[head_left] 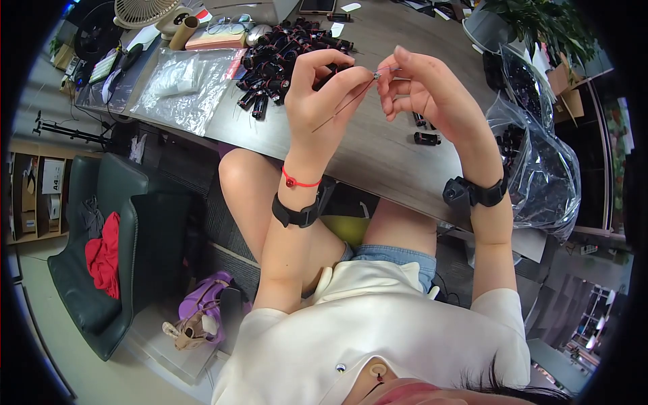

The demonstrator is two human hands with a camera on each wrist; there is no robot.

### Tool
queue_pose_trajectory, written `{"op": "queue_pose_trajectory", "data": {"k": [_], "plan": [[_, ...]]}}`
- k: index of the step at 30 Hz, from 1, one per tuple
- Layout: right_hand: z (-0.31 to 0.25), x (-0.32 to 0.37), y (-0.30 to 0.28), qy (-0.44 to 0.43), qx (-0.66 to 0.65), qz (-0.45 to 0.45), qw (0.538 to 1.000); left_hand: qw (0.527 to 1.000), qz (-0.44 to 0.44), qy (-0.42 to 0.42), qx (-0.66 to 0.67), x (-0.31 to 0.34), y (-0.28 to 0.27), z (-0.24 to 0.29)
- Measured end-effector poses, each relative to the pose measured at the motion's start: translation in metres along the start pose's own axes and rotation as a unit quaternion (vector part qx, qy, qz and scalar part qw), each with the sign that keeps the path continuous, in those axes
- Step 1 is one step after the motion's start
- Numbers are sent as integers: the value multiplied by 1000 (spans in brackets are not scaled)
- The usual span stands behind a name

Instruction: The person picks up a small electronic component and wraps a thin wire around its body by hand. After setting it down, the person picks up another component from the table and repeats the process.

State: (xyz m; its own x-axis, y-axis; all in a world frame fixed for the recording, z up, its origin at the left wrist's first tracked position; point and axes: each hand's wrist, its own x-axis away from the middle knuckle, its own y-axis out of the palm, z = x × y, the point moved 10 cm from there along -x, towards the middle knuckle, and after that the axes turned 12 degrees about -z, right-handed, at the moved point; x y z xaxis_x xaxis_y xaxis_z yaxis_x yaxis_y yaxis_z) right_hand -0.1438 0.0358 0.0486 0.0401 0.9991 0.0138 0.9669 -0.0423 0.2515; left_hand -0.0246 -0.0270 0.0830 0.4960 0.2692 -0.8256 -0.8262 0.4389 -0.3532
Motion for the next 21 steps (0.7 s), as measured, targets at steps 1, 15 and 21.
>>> {"op": "queue_pose_trajectory", "data": {"k": [1, 15, 21], "plan": [[0, 0, -1, 0, 0, 0, 1000, 1000, -6, 4, -4, -1, 0, 2], [-40, 15, 3, -108, 162, 32, 980, 822, 34, -203, 530, 16, 32, -43], [-47, 20, 17, -162, 264, 51, 949, 832, -132, -236, 485, 16, 59, -21]]}}
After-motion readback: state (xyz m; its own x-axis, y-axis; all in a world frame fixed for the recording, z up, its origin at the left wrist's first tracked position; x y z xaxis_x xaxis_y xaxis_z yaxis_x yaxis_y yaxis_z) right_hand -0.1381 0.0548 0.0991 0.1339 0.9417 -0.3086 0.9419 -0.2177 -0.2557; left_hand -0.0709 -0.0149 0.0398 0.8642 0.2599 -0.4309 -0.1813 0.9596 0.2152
